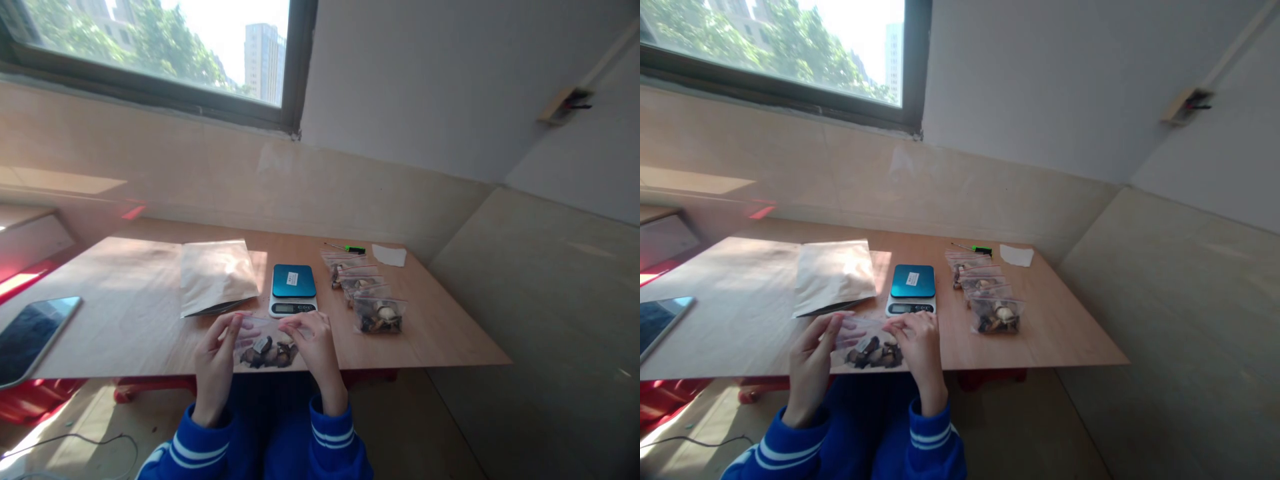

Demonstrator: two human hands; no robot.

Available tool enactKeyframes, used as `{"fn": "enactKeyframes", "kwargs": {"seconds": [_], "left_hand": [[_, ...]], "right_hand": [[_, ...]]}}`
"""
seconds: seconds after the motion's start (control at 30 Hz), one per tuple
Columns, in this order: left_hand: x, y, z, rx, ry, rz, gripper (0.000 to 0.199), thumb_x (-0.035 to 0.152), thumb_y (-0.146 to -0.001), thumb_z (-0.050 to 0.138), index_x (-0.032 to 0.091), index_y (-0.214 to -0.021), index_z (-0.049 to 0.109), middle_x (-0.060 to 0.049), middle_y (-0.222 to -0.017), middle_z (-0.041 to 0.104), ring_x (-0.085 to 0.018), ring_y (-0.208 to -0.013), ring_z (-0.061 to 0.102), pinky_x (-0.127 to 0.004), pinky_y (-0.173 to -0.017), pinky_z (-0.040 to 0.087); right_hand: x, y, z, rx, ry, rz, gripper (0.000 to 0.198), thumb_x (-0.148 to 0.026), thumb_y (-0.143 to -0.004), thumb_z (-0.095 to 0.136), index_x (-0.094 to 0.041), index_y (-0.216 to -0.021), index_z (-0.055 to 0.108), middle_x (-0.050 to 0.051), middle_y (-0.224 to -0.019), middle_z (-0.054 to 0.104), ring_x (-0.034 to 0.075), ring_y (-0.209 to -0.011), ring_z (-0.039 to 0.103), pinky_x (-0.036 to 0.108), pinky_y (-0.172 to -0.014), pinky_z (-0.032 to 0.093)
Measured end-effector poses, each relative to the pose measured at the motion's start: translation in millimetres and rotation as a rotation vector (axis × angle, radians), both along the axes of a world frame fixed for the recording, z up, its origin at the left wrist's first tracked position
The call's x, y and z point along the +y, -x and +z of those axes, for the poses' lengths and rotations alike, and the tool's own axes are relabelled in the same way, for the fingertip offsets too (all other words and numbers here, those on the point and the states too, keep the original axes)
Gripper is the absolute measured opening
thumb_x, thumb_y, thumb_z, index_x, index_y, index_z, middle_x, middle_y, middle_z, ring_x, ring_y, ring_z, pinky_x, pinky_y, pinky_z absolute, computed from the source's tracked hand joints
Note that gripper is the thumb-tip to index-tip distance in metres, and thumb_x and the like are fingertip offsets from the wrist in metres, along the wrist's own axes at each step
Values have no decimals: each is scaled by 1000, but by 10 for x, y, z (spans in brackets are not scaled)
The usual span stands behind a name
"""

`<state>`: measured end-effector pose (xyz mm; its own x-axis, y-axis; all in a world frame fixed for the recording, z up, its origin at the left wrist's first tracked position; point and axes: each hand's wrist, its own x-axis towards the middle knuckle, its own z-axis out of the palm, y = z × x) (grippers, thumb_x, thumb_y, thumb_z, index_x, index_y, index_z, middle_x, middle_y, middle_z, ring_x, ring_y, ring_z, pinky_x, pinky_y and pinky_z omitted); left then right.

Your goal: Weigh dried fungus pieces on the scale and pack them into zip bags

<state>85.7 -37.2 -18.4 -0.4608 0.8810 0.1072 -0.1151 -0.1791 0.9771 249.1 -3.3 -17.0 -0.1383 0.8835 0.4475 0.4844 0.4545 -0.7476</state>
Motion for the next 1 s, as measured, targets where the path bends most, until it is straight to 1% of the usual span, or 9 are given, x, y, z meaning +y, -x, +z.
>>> {"fn": "enactKeyframes", "kwargs": {"seconds": [0.07,0.17,0.3,0.4,0.53,0.67,0.77,0.9,1.0], "left_hand": [[6,24,-37,-42,-6,57,37,54,-77,67,20,-94,68,-1,-77,68,-17,-62,68,-27,-61,56],[24,69,-74,-91,-8,91,38,55,-80,64,20,-96,66,0,-79,67,-16,-64,68,-25,-58,55],[37,78,-62,-117,111,-135,45,57,-78,64,17,-99,64,-2,-83,68,-17,-66,69,-28,-60,57],[37,86,-38,-76,175,-279,54,61,-78,61,15,-106,63,-5,-87,70,-19,-65,69,-29,-56,56],[27,251,-53,-2,186,-253,55,62,-78,59,15,-106,63,-6,-86,69,-18,-62,68,-27,-51,53],[-11,566,-121,20,194,-117,50,61,-78,60,16,-100,63,-5,-83,69,-18,-62,67,-28,-52,54],[-47,802,-174,18,205,13,49,61,-77,60,17,-98,63,-3,-82,69,-18,-61,66,-28,-52,54],[-77,1076,-233,33,226,171,45,59,-79,59,19,-99,63,-3,-84,68,-17,-63,65,-29,-53,54],[-129,1286,-280,130,215,317,41,57,-82,54,19,-98,63,-7,-99,68,-21,-80,67,-33,-65,57]], "right_hand": [[15,-51,-20,92,131,59,17,-33,-80,74,-24,-95,74,2,-86,75,21,-84,66,34,-83,45],[52,-120,-72,271,260,131,21,-40,-80,72,-20,-84,74,3,-83,75,21,-84,68,31,-80,49],[109,-229,-126,494,301,107,30,-48,-82,67,-17,-79,70,4,-75,73,20,-76,68,30,-76,51],[140,-454,-158,568,278,-87,38,-55,-80,66,-17,-84,68,2,-65,68,17,-63,64,29,-66,50],[194,-1053,-237,550,153,-460,49,-65,-72,67,-17,-83,63,-1,-59,60,15,-56,57,26,-57,46],[333,-1739,-350,385,133,-621,55,-71,-69,60,-17,-80,58,3,-62,60,20,-59,59,33,-61,49],[442,-2039,-438,102,77,-805,57,-68,-75,50,-14,-90,58,14,-76,65,30,-74,63,44,-71,49],[457,-2006,-602,-215,-150,-981,64,-49,-84,49,0,-125,48,33,-121,55,43,-115,51,58,-92,40],[409,-1792,-777,-394,-296,-985,62,-40,-91,43,1,-137,39,34,-138,43,42,-131,39,59,-101,35]]}}
